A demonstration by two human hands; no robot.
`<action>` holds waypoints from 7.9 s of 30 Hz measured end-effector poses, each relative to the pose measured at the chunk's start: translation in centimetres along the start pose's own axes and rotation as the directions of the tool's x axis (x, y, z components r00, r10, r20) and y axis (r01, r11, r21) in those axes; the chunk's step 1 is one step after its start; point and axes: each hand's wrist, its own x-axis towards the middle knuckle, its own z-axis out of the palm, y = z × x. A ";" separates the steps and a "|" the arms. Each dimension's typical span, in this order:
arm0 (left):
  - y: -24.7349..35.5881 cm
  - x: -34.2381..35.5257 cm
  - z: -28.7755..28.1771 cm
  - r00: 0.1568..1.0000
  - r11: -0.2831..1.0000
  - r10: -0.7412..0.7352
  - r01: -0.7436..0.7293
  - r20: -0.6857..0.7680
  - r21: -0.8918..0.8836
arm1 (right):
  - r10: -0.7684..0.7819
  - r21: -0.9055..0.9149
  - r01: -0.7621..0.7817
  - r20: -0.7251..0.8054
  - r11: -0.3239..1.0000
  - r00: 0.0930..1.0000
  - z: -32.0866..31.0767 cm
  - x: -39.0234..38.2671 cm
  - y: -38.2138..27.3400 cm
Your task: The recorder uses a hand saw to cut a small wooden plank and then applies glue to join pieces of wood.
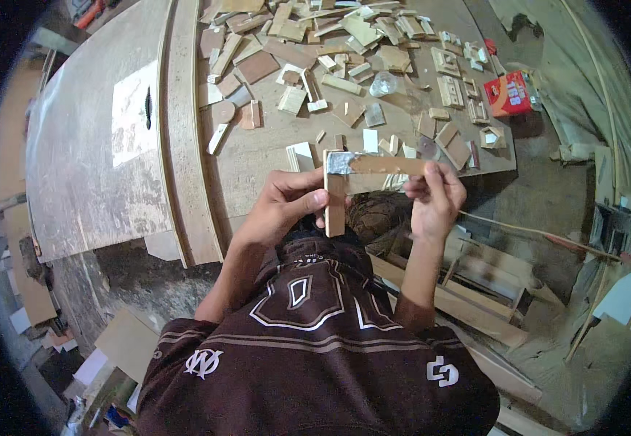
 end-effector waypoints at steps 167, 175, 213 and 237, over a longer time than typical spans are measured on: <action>-2.1 3.2 -3.3 0.891 0.968 -0.028 -0.088 -0.453 -0.234 | -0.374 -0.084 0.382 0.096 0.920 0.922 -2.1 15.2 2.2; 2.9 3.8 0.1 0.967 0.891 -0.049 -0.070 -0.249 -0.448 | -0.615 -0.001 0.928 0.749 0.373 0.247 1.7 6.3 -9.2; 2.0 1.8 -1.9 0.995 0.991 0.097 -0.100 -0.038 -0.088 | -0.239 -0.163 0.250 0.085 0.954 0.967 5.0 1.9 -2.7; 1.3 1.5 -1.7 0.981 0.984 0.109 -0.129 -0.158 -0.124 | -0.071 -0.179 0.078 0.047 0.981 0.996 3.9 3.8 -1.3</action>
